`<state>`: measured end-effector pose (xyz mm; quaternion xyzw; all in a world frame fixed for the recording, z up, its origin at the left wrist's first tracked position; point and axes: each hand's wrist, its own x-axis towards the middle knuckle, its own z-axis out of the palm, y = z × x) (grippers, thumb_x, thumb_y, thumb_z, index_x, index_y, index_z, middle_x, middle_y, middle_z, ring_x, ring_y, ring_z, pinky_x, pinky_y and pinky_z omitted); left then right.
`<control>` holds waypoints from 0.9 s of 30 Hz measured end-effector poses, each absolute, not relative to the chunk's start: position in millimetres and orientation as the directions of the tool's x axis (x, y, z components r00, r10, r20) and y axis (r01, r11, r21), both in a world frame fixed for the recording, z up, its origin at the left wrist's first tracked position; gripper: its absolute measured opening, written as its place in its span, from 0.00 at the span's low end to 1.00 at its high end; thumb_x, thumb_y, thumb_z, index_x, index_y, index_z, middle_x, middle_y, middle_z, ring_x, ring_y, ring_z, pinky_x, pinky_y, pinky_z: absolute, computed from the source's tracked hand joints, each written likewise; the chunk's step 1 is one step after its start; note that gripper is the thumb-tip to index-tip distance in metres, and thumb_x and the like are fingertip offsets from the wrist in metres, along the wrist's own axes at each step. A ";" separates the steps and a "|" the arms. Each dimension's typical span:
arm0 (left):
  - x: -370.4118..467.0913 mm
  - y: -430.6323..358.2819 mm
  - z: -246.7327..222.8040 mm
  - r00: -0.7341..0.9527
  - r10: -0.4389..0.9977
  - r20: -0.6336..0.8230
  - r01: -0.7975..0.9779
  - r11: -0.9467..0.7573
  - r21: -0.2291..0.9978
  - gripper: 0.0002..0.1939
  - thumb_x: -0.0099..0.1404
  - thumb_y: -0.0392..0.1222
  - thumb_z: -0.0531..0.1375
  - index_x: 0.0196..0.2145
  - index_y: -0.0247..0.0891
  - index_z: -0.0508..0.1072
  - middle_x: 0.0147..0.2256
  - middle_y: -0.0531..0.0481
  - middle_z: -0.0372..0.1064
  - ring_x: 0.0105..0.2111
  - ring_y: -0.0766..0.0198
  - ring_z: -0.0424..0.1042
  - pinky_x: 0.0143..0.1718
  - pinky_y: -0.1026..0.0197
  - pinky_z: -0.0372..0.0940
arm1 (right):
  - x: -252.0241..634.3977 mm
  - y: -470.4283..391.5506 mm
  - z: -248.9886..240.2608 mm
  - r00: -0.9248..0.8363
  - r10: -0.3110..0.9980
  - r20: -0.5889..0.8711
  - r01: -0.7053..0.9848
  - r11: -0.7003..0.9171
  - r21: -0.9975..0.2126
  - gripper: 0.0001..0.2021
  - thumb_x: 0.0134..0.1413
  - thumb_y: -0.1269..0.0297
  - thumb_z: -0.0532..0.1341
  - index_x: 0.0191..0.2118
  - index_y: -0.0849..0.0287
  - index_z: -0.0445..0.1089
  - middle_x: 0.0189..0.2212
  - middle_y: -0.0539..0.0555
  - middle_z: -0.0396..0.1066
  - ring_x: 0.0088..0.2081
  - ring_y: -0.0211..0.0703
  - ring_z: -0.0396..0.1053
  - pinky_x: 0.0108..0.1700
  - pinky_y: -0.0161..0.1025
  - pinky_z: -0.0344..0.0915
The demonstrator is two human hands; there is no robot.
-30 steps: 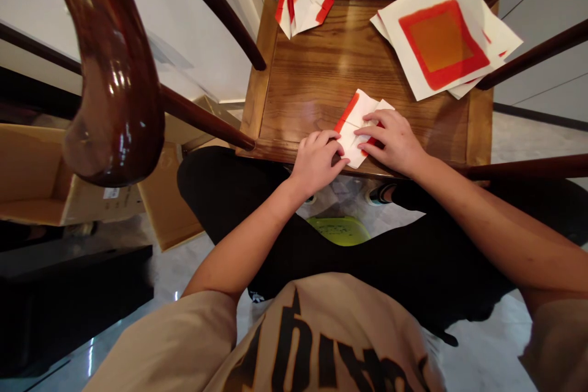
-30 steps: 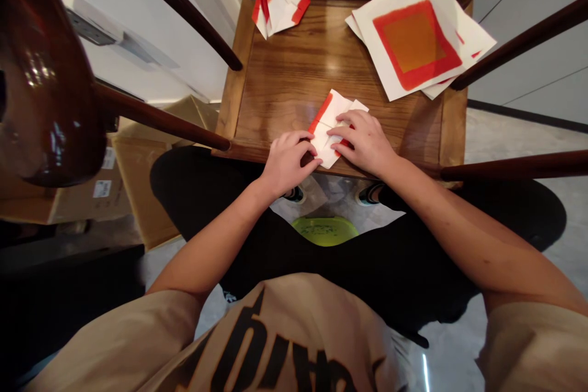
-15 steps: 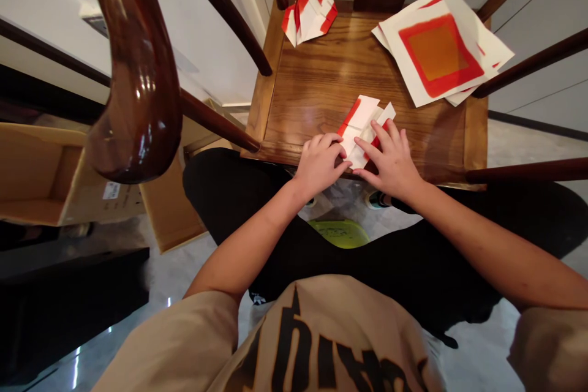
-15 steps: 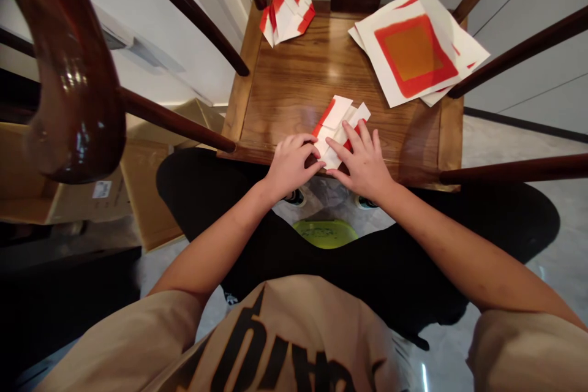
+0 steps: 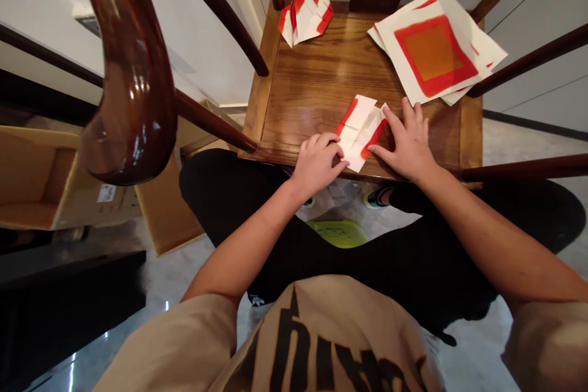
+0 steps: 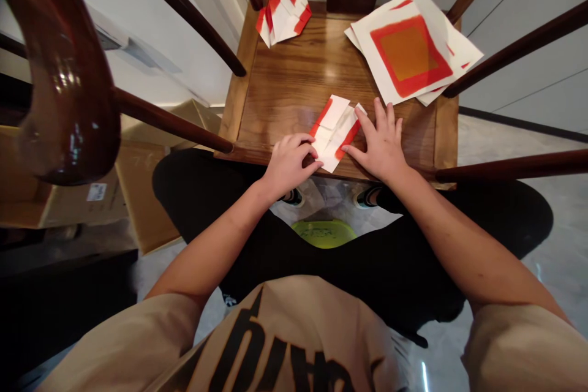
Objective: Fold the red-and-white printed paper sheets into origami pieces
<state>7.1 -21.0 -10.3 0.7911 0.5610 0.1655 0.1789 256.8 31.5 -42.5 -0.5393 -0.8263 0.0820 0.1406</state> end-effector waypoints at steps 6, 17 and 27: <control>7.4 -21.5 -10.8 0.315 0.946 0.074 0.825 -0.312 0.471 0.08 0.64 0.47 0.64 0.36 0.41 0.74 0.54 0.48 0.68 0.54 0.52 0.63 0.54 0.48 0.57 | 256.0 32.3 -40.7 -0.397 0.899 0.186 0.841 0.438 -0.319 0.40 0.56 0.38 0.56 0.70 0.46 0.47 0.71 0.59 0.41 0.69 0.76 0.38 0.60 0.78 0.45; 7.1 -21.8 -11.3 0.314 0.945 0.086 0.827 -0.318 0.463 0.07 0.64 0.47 0.64 0.36 0.42 0.74 0.54 0.49 0.68 0.54 0.52 0.63 0.54 0.49 0.58 | 251.7 26.7 -40.5 -0.496 0.806 0.323 0.750 0.585 -0.309 0.12 0.60 0.57 0.60 0.47 0.52 0.74 0.51 0.58 0.71 0.55 0.60 0.63 0.53 0.58 0.58; 7.0 -20.9 -11.3 0.319 0.945 0.070 0.828 -0.314 0.465 0.08 0.63 0.47 0.65 0.36 0.42 0.74 0.54 0.49 0.68 0.54 0.52 0.63 0.54 0.48 0.58 | 246.0 29.9 -40.2 -0.401 0.867 0.298 0.782 0.493 -0.382 0.11 0.60 0.55 0.61 0.40 0.52 0.77 0.47 0.57 0.73 0.48 0.57 0.66 0.48 0.55 0.60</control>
